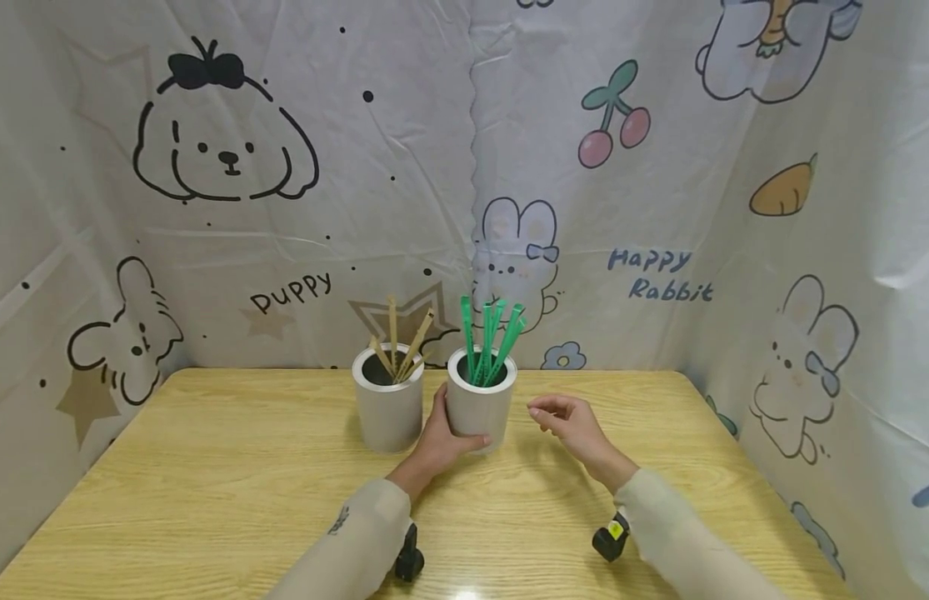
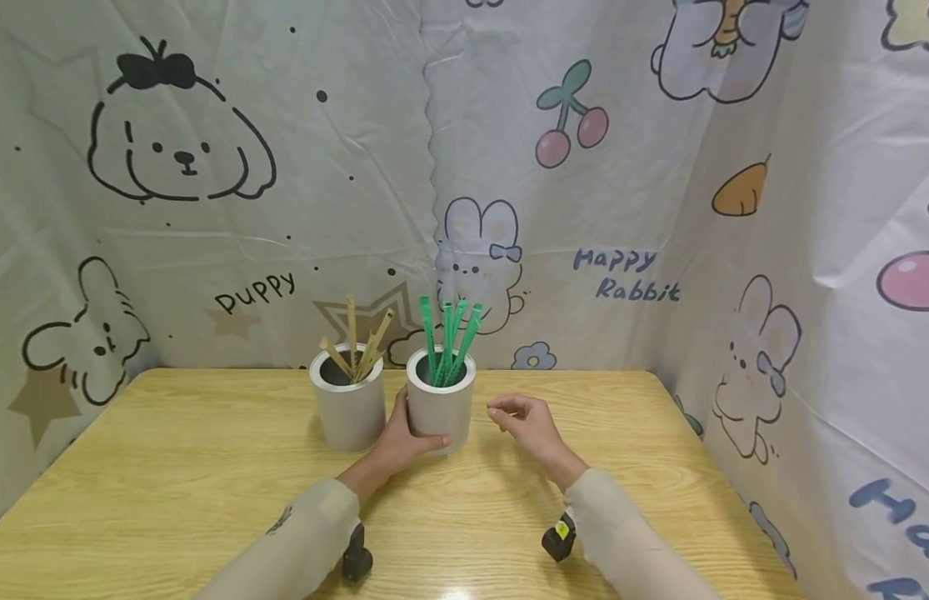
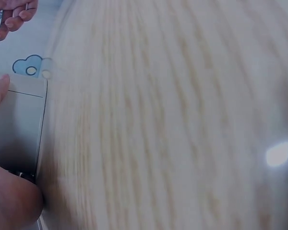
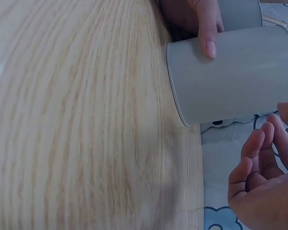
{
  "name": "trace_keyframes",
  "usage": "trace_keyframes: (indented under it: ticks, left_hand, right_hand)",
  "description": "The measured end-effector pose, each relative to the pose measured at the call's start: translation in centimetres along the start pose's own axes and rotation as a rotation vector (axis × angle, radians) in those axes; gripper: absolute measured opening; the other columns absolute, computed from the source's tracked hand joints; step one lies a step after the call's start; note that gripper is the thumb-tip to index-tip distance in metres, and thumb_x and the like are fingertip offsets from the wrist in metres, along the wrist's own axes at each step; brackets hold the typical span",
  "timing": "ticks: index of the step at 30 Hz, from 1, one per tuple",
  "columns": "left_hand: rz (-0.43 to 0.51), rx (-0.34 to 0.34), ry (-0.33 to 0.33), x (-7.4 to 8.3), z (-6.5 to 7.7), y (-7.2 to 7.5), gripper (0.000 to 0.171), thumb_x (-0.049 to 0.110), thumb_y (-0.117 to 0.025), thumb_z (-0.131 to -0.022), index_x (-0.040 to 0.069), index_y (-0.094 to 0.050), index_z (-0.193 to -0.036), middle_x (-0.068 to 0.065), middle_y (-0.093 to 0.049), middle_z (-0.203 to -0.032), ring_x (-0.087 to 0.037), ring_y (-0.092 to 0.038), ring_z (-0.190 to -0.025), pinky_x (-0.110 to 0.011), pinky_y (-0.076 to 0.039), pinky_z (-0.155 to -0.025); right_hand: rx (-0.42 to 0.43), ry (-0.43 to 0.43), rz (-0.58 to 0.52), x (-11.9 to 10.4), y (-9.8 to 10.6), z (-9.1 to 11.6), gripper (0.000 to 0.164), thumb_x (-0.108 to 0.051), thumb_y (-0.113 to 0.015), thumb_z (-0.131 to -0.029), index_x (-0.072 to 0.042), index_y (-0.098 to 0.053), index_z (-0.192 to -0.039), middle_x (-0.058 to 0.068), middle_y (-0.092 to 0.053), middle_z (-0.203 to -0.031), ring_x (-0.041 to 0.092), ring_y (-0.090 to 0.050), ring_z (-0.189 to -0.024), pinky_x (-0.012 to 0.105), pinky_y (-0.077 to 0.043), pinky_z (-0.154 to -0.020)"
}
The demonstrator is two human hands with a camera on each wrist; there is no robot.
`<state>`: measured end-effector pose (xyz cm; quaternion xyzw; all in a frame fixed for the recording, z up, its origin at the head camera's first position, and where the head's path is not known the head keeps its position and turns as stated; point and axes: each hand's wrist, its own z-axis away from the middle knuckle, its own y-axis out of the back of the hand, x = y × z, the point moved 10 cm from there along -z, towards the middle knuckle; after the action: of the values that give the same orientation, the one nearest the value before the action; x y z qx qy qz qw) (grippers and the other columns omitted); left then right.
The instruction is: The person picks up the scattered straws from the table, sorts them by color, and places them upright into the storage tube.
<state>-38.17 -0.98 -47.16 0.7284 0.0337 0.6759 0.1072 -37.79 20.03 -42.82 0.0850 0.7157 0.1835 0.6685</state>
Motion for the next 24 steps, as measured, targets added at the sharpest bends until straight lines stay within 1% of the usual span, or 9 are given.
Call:
trace_keyframes:
  ticks: [4, 7, 11, 17, 21, 24]
  left_hand:
    - [0.009, -0.005, 0.025, 0.0, 0.3, 0.2, 0.112, 0.013, -0.087, -0.078, 0.011, -0.012, -0.161, -0.022, -0.032, -0.161, -0.044, -0.037, -0.145, -0.062, -0.028, -0.121]
    - [0.012, -0.006, 0.031, -0.1, 0.5, 0.3, 0.112, 0.013, -0.087, -0.078, 0.010, -0.012, -0.161, -0.024, -0.032, -0.161, -0.045, -0.036, -0.145, -0.062, -0.027, -0.121]
    - [0.004, -0.006, 0.023, -0.2, 0.6, 0.5, 0.110, 0.013, -0.086, -0.079, 0.007, -0.013, -0.161, -0.026, -0.031, -0.160, -0.046, -0.034, -0.147, -0.063, -0.026, -0.121]
    - [-0.045, 0.016, 0.013, -0.3, 1.0, 0.7, 0.105, 0.015, -0.084, -0.081, 0.003, -0.015, -0.160, -0.027, -0.032, -0.160, -0.046, -0.032, -0.148, -0.061, -0.028, -0.122]
    - [-0.065, 0.024, 0.010, -0.4, 1.4, 0.9, 0.103, 0.015, -0.083, -0.081, 0.001, -0.017, -0.159, -0.028, -0.035, -0.158, -0.047, -0.034, -0.147, -0.060, -0.030, -0.121]
    - [-0.071, 0.031, -0.007, -0.2, 1.7, 1.2, 0.102, 0.014, -0.083, -0.081, -0.002, -0.018, -0.158, -0.030, -0.037, -0.156, -0.049, -0.036, -0.145, -0.062, -0.031, -0.120]
  right_hand:
    - [-0.013, 0.002, 0.008, -0.1, -0.1, 0.2, 0.035, -0.019, -0.063, -0.101, 0.007, -0.065, -0.124, 0.007, -0.070, -0.106, 0.007, -0.056, -0.081, 0.025, -0.046, -0.072]
    - [-0.013, 0.002, 0.013, -0.1, 0.0, 0.2, 0.034, -0.019, -0.063, -0.101, 0.006, -0.066, -0.124, 0.010, -0.071, -0.109, 0.007, -0.056, -0.081, 0.025, -0.046, -0.072]
    - [-0.012, -0.003, 0.008, 0.2, 0.1, 0.2, 0.030, -0.018, -0.063, -0.101, 0.003, -0.068, -0.121, 0.009, -0.070, -0.106, 0.007, -0.057, -0.080, 0.024, -0.046, -0.073]
    - [-0.019, 0.009, 0.015, 0.4, 0.3, 0.5, 0.034, -0.019, -0.062, -0.102, 0.006, -0.065, -0.124, 0.017, -0.069, -0.113, 0.008, -0.057, -0.082, 0.025, -0.047, -0.076]
    - [-0.017, -0.005, 0.012, 0.9, 0.6, 1.0, 0.036, -0.021, -0.061, -0.102, 0.005, -0.064, -0.126, 0.009, -0.069, -0.111, 0.008, -0.057, -0.083, 0.027, -0.049, -0.078]
    - [-0.009, -0.009, 0.014, 1.1, 0.9, 1.1, 0.037, -0.023, -0.062, -0.102, 0.004, -0.064, -0.126, 0.003, -0.068, -0.108, 0.009, -0.057, -0.085, 0.027, -0.050, -0.078]
